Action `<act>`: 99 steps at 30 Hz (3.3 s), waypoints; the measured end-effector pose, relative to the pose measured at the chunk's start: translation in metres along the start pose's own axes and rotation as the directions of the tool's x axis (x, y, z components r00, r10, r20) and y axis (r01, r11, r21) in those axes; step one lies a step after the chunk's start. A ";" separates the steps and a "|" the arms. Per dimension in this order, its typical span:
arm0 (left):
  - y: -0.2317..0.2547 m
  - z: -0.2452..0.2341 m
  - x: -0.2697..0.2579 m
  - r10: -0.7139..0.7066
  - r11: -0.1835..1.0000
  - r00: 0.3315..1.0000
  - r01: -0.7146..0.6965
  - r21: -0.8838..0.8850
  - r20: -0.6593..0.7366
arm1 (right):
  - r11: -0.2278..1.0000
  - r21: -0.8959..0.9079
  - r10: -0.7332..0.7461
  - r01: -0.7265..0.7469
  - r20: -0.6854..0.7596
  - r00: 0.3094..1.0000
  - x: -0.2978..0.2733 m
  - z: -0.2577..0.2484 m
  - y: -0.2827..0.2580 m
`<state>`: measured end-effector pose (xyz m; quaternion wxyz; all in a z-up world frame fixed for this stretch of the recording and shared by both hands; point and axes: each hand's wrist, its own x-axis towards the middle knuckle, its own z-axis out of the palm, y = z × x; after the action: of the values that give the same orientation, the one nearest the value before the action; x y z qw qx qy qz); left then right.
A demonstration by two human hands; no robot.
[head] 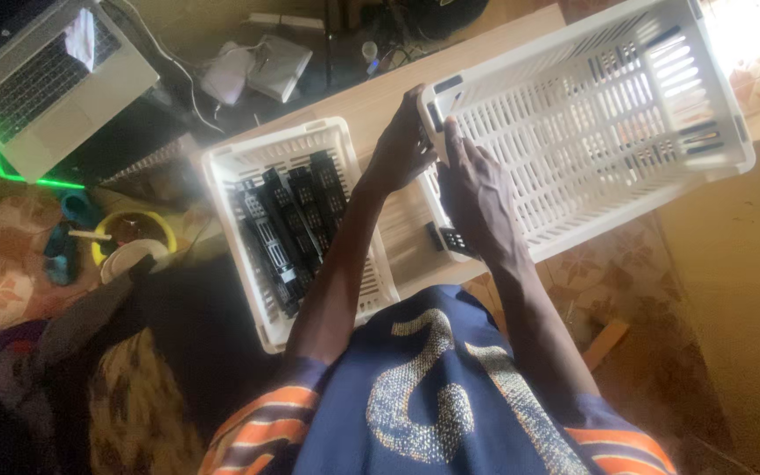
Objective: The person assembles a three-tier plastic storage rack by connecting black vertical supports to white basket shelves. They insert the supports into the basket slots and stack the tiers together on a wooden table.
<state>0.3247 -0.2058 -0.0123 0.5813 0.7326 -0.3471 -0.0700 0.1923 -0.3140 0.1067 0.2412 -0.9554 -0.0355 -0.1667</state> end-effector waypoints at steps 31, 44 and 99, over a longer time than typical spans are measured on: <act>0.146 0.068 -0.047 -0.036 0.871 0.966 0.155 0.466 -0.255 | 0.569 0.713 0.397 -0.409 0.197 0.897 -0.057 -0.146 0.184; 0.228 0.164 0.002 -0.086 0.862 0.958 0.210 0.462 -0.275 | 0.595 0.803 0.595 0.014 -0.453 0.664 -0.106 -0.197 0.356; 0.192 0.149 -0.160 0.299 0.820 0.801 0.062 0.568 -0.519 | 0.320 0.859 0.820 -0.400 -0.040 0.571 -0.228 0.023 0.238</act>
<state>0.0474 -0.2469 0.0657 0.4223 0.8301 -0.2026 0.3025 0.0196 -0.5101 -0.0961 0.6722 -0.6099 0.3355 -0.2521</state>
